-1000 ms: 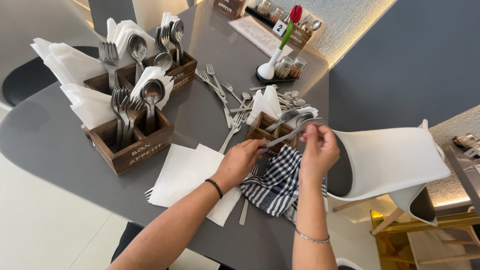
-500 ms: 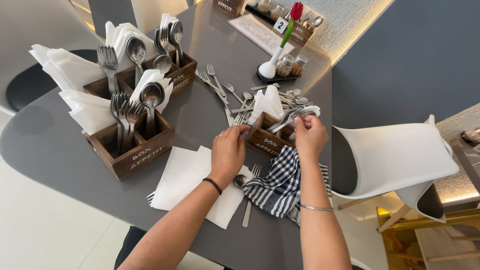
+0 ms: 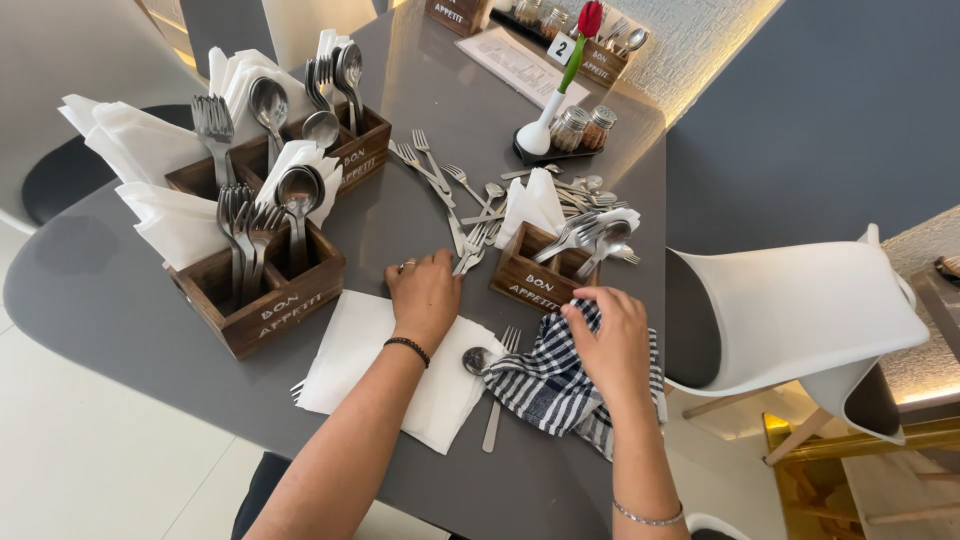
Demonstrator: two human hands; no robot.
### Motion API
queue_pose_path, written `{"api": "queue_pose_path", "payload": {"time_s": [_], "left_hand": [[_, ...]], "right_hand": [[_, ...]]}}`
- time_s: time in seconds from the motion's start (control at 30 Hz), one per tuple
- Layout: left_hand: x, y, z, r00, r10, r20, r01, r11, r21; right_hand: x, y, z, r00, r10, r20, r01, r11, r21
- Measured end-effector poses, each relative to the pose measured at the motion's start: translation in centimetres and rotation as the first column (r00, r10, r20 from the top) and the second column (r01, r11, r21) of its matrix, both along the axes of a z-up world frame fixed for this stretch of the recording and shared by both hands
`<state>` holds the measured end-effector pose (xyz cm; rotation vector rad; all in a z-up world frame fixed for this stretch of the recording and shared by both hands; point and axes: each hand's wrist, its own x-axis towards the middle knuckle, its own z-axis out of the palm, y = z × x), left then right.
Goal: Clean cutlery with a small white tissue and place it into wooden holders.
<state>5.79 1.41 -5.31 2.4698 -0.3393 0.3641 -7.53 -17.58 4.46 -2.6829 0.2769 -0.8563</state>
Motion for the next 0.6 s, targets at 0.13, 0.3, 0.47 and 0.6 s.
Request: {"api": "queue_pose_path", "payload": {"time_s": [0.13,0.3,0.47,0.6], "left_hand": [[1.0,-0.4,-1.8,0.991,0.014,0.13,0.005,0.99,-0.144],[-0.8,0.3,1.4,0.969,0.012,0.247,0.091,0.912,-0.4],[-3.4,-0.4,3.9,0.943,-0.161,0.292,0.3,0.789,-0.535],[-4.8,-1.3,4.5,0.919,-0.322,0.229,0.395,0.729,-0.559]], "right_hand": [[-3.1,-0.2,-0.9,0.999,0.012,0.046,-0.002,0.974,-0.225],[-3.7,-2.1,-2.3,0.989,-0.138,-0.044,0.137,0.99,-0.023],[-2.8,-1.9,-2.2,0.98,-0.191,-0.051,0.198,0.957,0.212],[-0.5,-2.0,-2.0,0.978,-0.044,0.205,0.015,0.99,0.141]]}}
